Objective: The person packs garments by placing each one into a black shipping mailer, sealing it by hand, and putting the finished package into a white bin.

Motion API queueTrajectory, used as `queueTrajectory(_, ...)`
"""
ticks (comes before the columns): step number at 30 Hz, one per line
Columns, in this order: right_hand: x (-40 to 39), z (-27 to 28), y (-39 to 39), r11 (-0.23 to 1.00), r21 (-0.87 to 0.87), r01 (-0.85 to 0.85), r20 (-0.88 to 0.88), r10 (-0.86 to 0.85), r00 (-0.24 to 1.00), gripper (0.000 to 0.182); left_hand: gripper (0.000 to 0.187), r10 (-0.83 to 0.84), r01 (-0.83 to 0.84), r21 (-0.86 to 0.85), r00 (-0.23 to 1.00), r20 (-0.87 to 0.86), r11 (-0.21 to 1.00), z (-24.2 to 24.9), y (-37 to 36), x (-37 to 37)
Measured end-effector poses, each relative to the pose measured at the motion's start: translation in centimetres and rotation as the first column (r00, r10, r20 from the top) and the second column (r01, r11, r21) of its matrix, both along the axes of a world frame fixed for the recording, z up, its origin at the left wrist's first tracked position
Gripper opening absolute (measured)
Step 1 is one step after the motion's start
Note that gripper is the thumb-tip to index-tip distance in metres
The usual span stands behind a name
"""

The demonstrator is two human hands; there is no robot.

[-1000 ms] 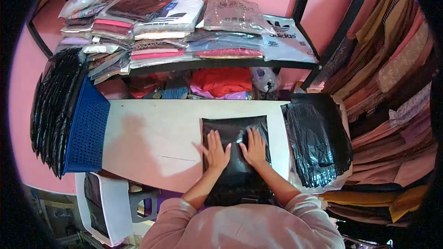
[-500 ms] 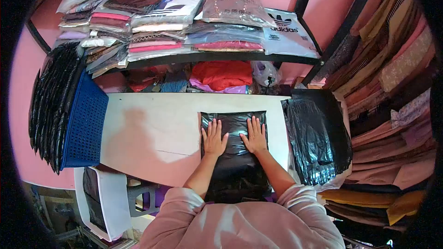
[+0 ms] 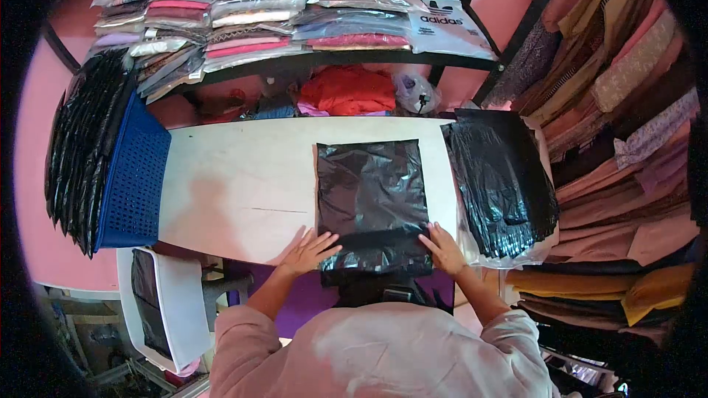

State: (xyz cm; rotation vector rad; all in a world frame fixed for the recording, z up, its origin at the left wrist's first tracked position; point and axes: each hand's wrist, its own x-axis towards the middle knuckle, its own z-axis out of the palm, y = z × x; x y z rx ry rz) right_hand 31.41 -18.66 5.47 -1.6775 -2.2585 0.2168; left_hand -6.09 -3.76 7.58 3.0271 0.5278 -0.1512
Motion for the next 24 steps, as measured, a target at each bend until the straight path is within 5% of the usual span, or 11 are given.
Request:
queueTrajectory(6,0.7,0.7,0.2,0.969,-0.092,-0.229,0.162,0.242,0.957,0.069,0.063,-0.229,0.231,-0.086,0.973,0.034,0.969,-1.9,0.8,0.3)
queueTrajectory(10,1.1,0.2,-0.4,0.964,-0.172,-0.203,0.029,0.211,0.977,0.067,0.057,-0.032,0.058,-0.19,0.99,0.139,0.98,-2.1,0.0,-0.8)
queueTrajectory(12,1.0,-0.3,0.0,0.986,-0.103,-0.128,-0.185,0.108,0.977,0.044,0.052,0.076,-0.01,-0.261,0.967,0.243,0.965,-2.5,-0.1,-0.7)
queueTrajectory(13,0.9,-1.3,0.3,0.987,-0.095,-0.126,-0.181,0.108,0.978,0.044,0.047,0.284,-0.138,-0.411,0.903,0.321,0.901,-2.7,-0.3,-0.3)
queueTrajectory(15,-0.1,-2.6,1.0,0.948,-0.235,0.215,-0.692,-0.319,0.648,0.017,0.018,0.655,-0.309,-0.632,0.617,0.436,0.711,-3.6,-0.7,1.0)
queueTrajectory(17,-0.3,-2.6,2.4,0.906,-0.288,0.309,-0.713,-0.418,0.563,0.018,0.011,0.778,-0.447,-0.67,0.535,0.33,0.592,-4.5,0.1,2.0)
queueTrajectory(18,-0.6,-2.4,3.4,0.852,-0.349,0.39,-0.724,-0.509,0.465,0.027,0.018,0.878,-0.571,-0.69,0.427,0.214,0.446,-4.4,0.5,2.6)
queueTrajectory(19,-2.0,-1.7,4.4,0.833,-0.271,0.483,-0.829,-0.457,0.323,0.034,0.041,0.842,-0.522,-0.661,0.338,0.421,0.54,-4.2,0.4,3.4)
queueTrajectory(20,-2.5,-1.4,5.0,0.834,-0.267,0.482,-0.829,-0.454,0.327,0.034,0.041,0.841,-0.52,-0.661,0.335,0.425,0.542,-4.1,0.5,4.0)
queueTrajectory(22,-2.7,-1.7,5.9,0.653,-0.276,0.705,-0.502,-0.723,0.474,0.04,0.045,0.836,-0.667,-0.535,0.263,0.482,0.518,-4.0,0.6,4.9)
queueTrajectory(24,-3.0,-2.6,6.3,0.661,-0.141,0.737,-0.416,-0.715,0.561,0.045,0.047,0.846,-0.739,-0.447,0.316,0.43,0.504,-3.7,0.6,5.2)
